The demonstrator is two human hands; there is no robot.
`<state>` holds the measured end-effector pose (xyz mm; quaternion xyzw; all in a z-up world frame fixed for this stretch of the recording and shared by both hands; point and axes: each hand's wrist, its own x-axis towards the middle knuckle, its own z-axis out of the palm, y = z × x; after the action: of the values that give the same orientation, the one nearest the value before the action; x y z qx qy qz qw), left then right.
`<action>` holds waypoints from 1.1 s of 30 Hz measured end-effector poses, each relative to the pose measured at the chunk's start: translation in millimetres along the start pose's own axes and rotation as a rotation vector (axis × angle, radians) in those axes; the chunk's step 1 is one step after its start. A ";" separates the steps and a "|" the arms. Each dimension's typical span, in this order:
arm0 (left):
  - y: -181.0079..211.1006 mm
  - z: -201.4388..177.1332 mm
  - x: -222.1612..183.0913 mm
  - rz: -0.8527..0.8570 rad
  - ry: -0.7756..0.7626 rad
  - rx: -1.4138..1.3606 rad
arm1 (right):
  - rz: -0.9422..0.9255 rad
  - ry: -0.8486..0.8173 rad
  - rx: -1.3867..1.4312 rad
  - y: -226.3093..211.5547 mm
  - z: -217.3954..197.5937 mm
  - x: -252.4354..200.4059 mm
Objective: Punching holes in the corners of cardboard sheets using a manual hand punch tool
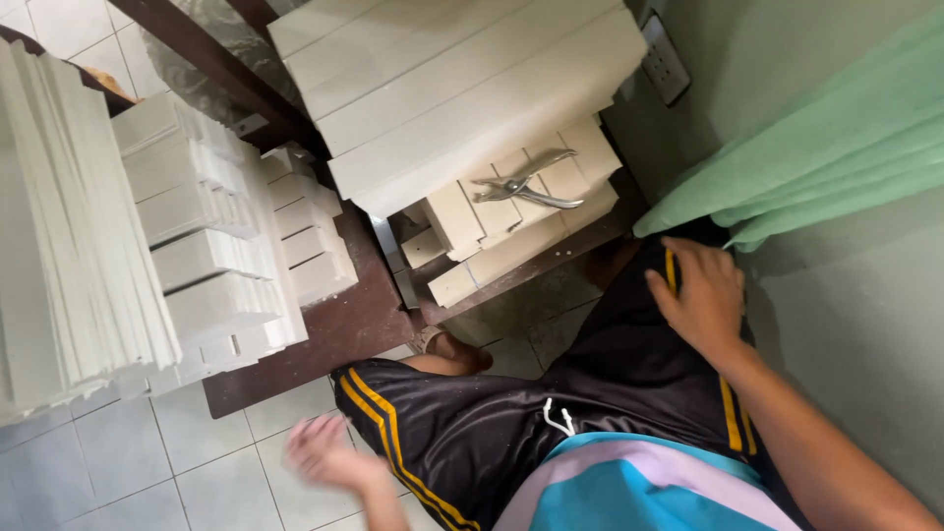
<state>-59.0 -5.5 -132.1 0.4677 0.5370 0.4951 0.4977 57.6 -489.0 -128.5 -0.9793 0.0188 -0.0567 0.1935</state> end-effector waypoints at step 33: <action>126.3 191.7 -145.6 -0.248 -1.145 0.104 | 0.064 -0.064 0.378 -7.0 -3.7 46.1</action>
<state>143.3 -128.5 1.5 0.6181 0.2570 0.0748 0.7391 103.0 -486.7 -117.7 -0.9258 0.0327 -0.0217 0.3761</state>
